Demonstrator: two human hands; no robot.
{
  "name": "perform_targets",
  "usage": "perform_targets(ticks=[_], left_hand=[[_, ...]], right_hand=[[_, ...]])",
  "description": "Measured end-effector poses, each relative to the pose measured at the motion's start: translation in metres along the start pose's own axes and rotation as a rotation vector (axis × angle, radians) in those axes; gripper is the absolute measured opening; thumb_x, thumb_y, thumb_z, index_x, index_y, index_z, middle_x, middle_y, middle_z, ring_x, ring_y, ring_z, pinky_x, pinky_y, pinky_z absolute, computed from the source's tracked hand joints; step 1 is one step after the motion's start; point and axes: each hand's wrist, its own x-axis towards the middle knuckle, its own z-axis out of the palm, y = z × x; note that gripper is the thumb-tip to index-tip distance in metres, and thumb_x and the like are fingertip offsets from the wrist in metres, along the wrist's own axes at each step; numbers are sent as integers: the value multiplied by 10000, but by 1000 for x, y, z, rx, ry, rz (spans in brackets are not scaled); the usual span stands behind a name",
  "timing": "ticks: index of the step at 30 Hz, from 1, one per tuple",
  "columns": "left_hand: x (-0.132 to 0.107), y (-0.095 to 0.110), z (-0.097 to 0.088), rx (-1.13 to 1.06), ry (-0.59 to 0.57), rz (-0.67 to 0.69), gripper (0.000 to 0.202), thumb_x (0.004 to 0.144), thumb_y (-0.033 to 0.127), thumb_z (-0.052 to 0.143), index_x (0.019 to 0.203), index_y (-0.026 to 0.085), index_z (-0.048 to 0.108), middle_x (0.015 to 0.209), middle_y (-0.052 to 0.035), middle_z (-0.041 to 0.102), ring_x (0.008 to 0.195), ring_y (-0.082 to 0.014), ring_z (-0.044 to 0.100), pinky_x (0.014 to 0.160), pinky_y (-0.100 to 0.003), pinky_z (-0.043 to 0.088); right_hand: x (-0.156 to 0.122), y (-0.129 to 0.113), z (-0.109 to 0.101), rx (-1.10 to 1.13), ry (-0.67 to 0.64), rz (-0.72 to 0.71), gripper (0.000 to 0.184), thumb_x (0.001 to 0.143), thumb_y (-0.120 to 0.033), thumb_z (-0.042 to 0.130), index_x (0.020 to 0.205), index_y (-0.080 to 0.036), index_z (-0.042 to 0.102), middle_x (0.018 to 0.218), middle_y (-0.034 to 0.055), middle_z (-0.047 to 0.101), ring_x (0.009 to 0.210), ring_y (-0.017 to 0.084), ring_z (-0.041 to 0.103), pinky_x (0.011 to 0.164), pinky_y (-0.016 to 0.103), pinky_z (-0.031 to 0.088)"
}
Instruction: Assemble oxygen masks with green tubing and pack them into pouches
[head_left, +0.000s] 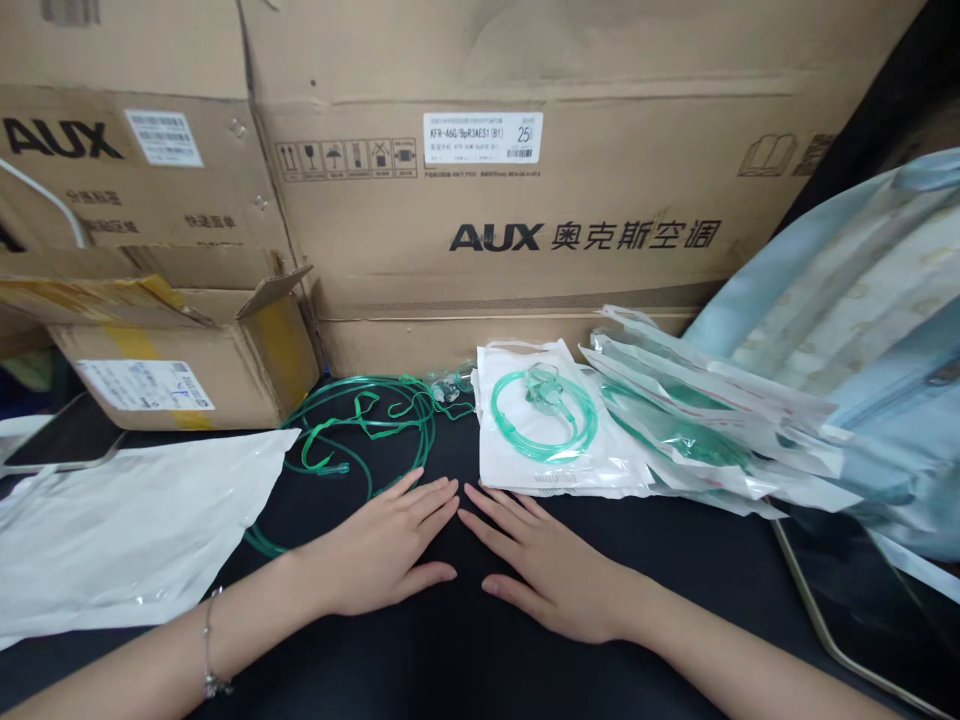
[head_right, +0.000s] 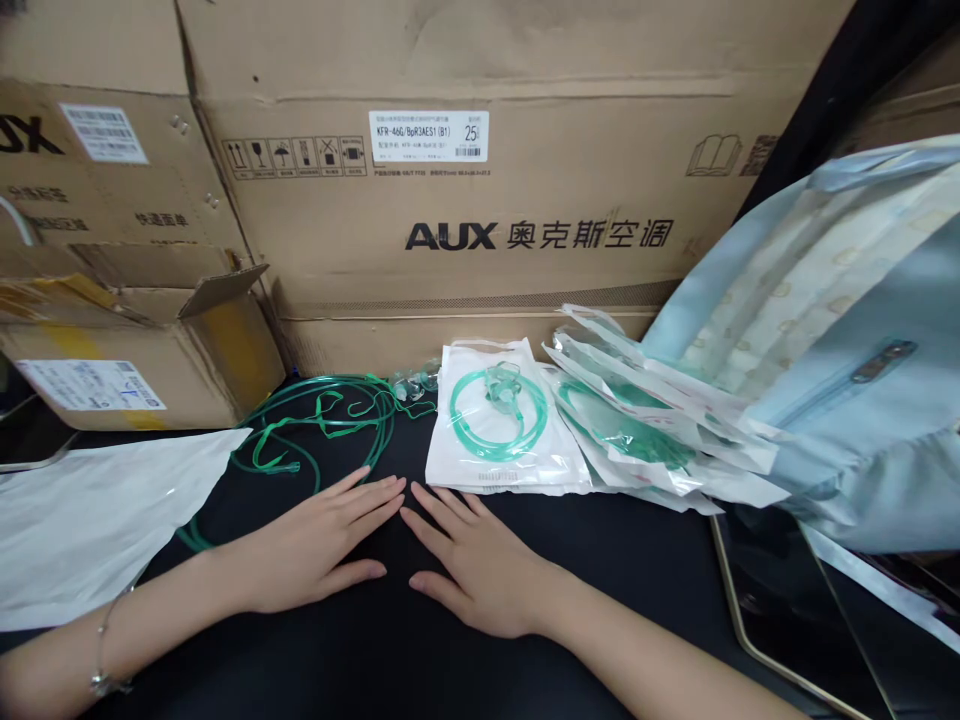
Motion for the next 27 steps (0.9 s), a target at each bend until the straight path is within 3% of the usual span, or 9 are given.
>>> perform_targets(ticks=[4,7,10,13,16,19,24,27], left_hand=[[39,-19,-38,-138,67,0,314,823,337,502,1078,186,605,1172,-70,602,1082,-207,550,943,-341,405],[83,-42,-61,-174,265,-289,254,862,256,430,958,152,641,976,-49,666,898,-167,605,832,-286,453],[118,-62,-61,-129,327,-424,260,876,269,446,1056,126,569,1053,-89,599,932,-195,575,818,-368,468],[135,-73,-46,-93,389,-513,328,847,306,511,1134,147,503,1131,-85,537,954,-207,560,786,-408,486],[137,-75,-34,-61,442,-555,315,853,306,498,1123,145,514,1123,-81,544,955,-209,560,791,-403,484],[132,-73,-36,-29,482,-576,307,857,308,490,1116,146,520,1121,-77,546,956,-212,560,793,-401,483],[112,-70,-67,5,579,-658,304,857,306,491,1110,139,519,1108,-85,552,953,-206,561,798,-407,477],[93,-66,-84,-21,643,-712,228,859,259,444,926,99,593,921,-100,623,894,-225,580,771,-386,450]], right_hand=[[-2,0,0,36,119,-57,476,895,-391,369,1325,-190,391,1421,113,310,1317,250,238,1059,455,236],[-2,-2,-1,139,267,-135,344,892,-228,368,1206,-197,505,1248,95,489,1155,175,448,963,331,389],[-3,-2,-3,187,318,-212,315,874,-164,365,1141,-177,532,1082,88,551,990,149,522,850,281,453],[-4,0,-6,161,314,-279,315,869,-150,361,1134,-163,531,1051,90,550,942,146,524,813,273,459],[-5,3,-9,141,318,-306,317,871,-146,354,1133,-143,533,1035,95,548,917,141,520,797,264,457],[-5,4,-10,135,307,-306,317,872,-146,349,1124,-138,542,1029,99,542,905,140,519,787,260,459],[-5,4,-7,177,308,-296,314,867,-136,362,1125,-153,540,1028,100,533,901,143,520,787,276,463],[-2,3,-4,346,402,-264,319,866,-150,401,1167,-200,495,1042,88,517,922,142,532,786,283,477]])
